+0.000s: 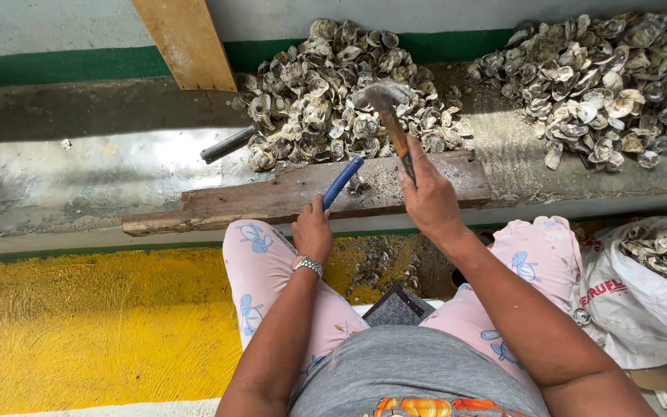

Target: Processing and cleaning oyster shells using a hammer and a shucking tool on a wooden block.

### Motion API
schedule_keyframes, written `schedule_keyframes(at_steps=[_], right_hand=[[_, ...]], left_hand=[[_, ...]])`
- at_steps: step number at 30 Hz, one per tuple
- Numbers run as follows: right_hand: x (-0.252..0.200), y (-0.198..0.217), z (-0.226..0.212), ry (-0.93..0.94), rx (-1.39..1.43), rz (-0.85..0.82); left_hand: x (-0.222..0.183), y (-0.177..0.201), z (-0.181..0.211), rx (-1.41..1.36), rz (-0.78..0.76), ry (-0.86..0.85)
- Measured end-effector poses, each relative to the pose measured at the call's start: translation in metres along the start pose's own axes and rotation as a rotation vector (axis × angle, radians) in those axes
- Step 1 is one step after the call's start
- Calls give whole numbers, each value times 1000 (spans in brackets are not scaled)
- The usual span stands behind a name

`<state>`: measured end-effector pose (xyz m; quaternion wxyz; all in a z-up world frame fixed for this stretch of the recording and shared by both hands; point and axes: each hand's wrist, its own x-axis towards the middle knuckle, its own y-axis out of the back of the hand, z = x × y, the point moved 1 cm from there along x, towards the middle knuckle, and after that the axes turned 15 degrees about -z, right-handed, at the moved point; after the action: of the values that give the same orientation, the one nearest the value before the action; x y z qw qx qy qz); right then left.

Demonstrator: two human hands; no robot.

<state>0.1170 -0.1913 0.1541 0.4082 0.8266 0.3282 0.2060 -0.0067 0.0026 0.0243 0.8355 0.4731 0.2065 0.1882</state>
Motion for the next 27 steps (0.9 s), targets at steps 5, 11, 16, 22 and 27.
schedule_keyframes(at_steps=[5,11,16,22,27], right_hand=[[-5,-53,40,-95,-235,-241],[-20,-24,19,-74,-85,-162],[-14,-5,46,-33,31,-5],[-30,-15,88,-400,449,-134],[-34,-22,73,-430,495,-212]], left_hand=[[2,-7,1,54,-33,-12],[-7,-9,-1,97,8,-68],[-3,-7,-8,-79,9,-32],[-9,4,-14,-246,9,104],[-16,3,-9,-211,-28,76]])
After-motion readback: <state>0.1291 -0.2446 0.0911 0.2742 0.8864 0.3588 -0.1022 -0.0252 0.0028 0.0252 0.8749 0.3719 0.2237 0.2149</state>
